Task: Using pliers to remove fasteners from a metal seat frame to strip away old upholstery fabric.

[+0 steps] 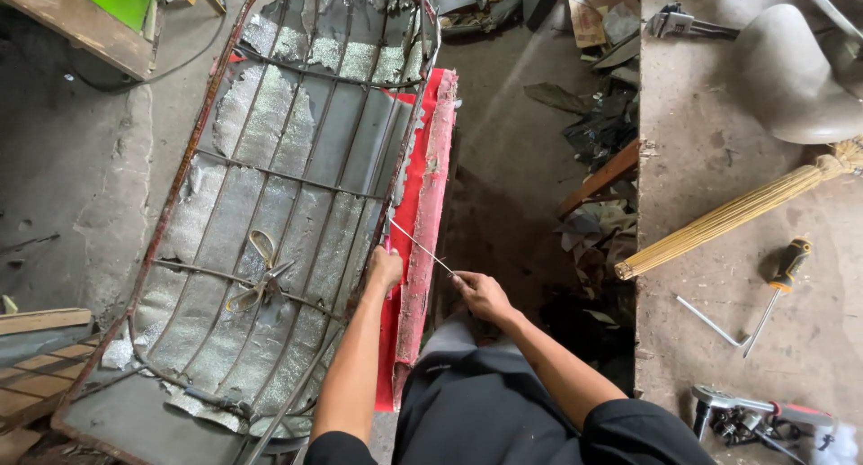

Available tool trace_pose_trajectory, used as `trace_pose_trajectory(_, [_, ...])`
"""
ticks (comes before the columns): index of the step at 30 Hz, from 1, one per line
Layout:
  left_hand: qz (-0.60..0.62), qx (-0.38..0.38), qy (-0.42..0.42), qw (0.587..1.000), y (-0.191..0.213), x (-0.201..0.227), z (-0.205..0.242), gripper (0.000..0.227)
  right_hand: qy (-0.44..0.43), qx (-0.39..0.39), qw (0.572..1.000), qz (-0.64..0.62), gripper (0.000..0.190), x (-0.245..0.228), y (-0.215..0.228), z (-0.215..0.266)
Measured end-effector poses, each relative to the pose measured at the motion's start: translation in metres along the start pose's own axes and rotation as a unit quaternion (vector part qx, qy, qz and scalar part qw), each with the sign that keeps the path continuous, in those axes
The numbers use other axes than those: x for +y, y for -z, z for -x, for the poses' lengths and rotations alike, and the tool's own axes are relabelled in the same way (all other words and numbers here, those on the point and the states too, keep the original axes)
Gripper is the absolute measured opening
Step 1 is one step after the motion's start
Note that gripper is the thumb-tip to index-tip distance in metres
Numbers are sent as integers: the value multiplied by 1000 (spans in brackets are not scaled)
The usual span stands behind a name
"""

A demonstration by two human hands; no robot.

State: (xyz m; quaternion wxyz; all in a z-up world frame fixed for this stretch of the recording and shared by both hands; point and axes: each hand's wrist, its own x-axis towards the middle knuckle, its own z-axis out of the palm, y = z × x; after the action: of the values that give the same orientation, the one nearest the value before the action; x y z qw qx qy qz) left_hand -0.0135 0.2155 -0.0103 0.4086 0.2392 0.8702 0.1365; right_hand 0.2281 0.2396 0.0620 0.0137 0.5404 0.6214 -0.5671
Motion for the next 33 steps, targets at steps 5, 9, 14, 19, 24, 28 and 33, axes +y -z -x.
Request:
trace_pose_trajectory(5, [-40,-5,3,999,14,9,-2,51,10,1,1000,-9,45,18,-6,-24])
trace_pose_trajectory(9, [-65,-7,-1,998,3,1,-18,51,4,-12,1000,1,45,26,-12,-29])
trace_pose_trajectory(14, [-164,-46,39,985,23,27,-9,54,2,-17,1000,0,45,14,-5,-13])
trace_pose_trajectory(19, [-229,-28,42,972,42,47,2,55,9,-11,1000,-3,44,15,3,-16])
trace_pose_trajectory(24, [-319,52,-62,944,9,4,-51,47,9,-15,1000,-2,43,19,4,-19])
trace_pose_trajectory(28, [-475,294,-175,811,9,-1,-58,33,13,-18,1000,-4,43,16,12,-16])
trace_pose_trajectory(33, [-229,-62,-76,969,68,31,-4,42,-6,-6,1000,-14,41,24,25,-17])
